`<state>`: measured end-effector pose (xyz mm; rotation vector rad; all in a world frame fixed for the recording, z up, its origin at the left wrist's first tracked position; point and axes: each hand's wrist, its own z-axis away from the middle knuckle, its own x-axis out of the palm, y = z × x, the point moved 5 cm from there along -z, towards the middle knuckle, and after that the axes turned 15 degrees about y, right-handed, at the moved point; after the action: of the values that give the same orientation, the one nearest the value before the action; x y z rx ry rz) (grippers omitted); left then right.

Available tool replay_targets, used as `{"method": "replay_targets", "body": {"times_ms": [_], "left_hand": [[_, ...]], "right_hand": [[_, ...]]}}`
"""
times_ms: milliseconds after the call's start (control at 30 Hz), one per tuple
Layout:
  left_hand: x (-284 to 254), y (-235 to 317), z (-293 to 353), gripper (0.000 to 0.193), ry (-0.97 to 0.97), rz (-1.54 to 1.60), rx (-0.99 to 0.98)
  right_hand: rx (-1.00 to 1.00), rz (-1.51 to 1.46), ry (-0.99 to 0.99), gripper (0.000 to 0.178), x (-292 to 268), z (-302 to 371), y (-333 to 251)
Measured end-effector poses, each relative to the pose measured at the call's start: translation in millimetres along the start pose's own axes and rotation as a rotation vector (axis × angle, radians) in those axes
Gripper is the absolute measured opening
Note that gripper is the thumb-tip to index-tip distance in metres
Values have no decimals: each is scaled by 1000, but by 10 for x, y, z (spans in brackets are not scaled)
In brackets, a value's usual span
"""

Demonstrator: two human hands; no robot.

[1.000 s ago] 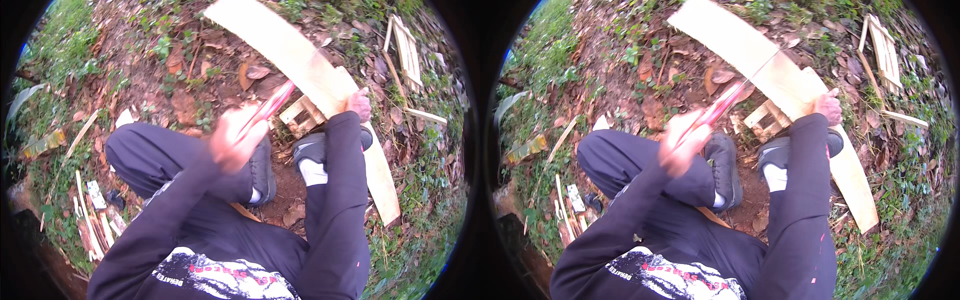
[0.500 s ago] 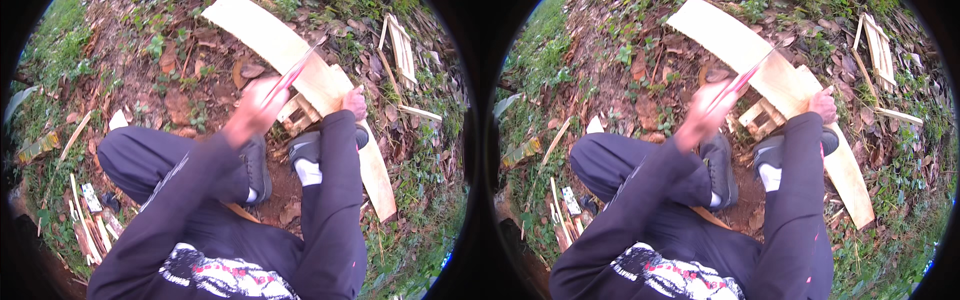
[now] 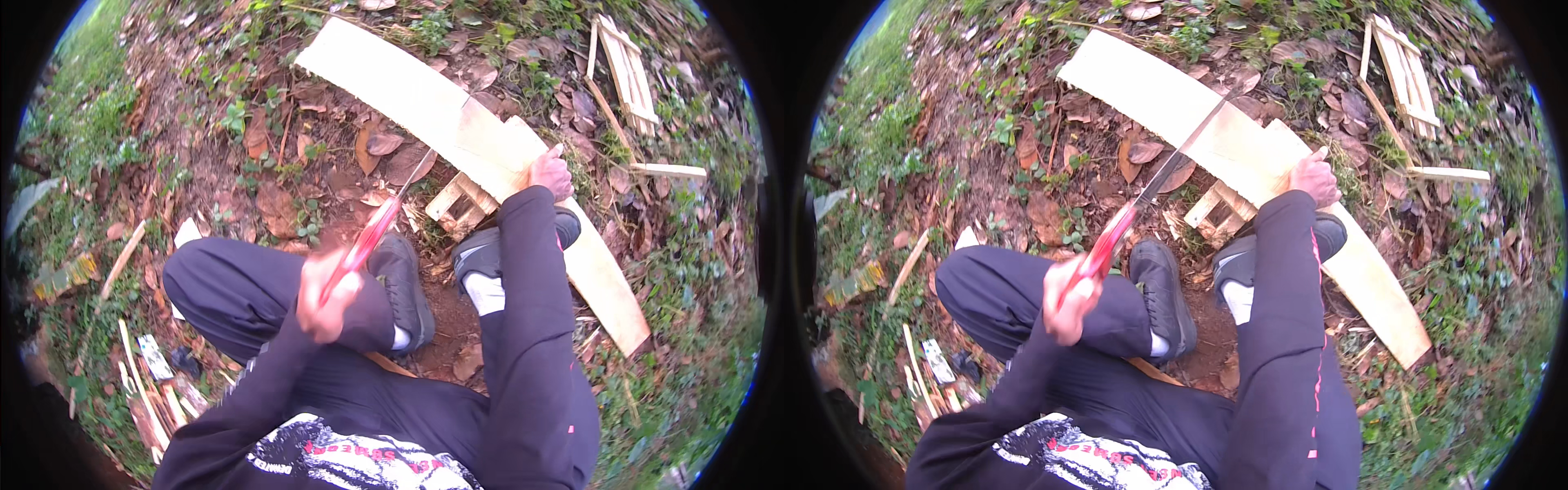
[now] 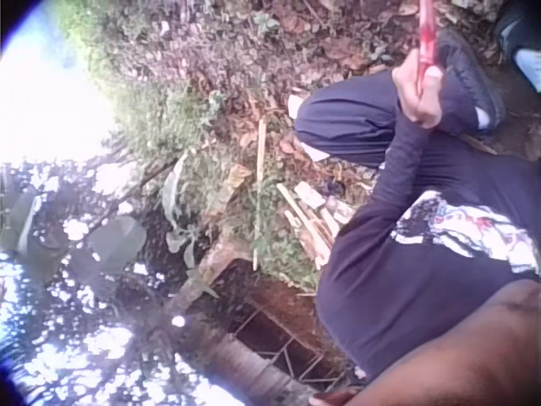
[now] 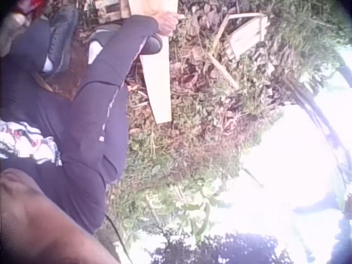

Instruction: The person sits on the ground and uses a red hand saw to cut a long wooden plank resting on a small wooden support. The person holds the plank with one hand and saws back and forth with the other, gradually cutting through the wood.

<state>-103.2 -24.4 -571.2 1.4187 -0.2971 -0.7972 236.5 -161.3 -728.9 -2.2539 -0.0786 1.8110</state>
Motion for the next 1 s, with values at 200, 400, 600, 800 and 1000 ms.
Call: {"method": "replay_targets", "body": {"times_ms": [200,400,600,800,1000], "left_hand": [[74,-77,-224,23,277,-391,914],[298,-92,-348,22,46,-21,207],[284,-44,-328,32,126,-181,739],[230,-297,-489,27,130,-189,384],[-67,-53,166,26,42,136,190]], "right_hand": [[13,-16,-47,67,75,177,-35],[31,11,-48,68,-43,-101,81],[41,18,-40,69,-81,-91,65],[-16,3,-111,68,-48,200,-15],[33,4,-76,68,-64,-73,-21]]}}
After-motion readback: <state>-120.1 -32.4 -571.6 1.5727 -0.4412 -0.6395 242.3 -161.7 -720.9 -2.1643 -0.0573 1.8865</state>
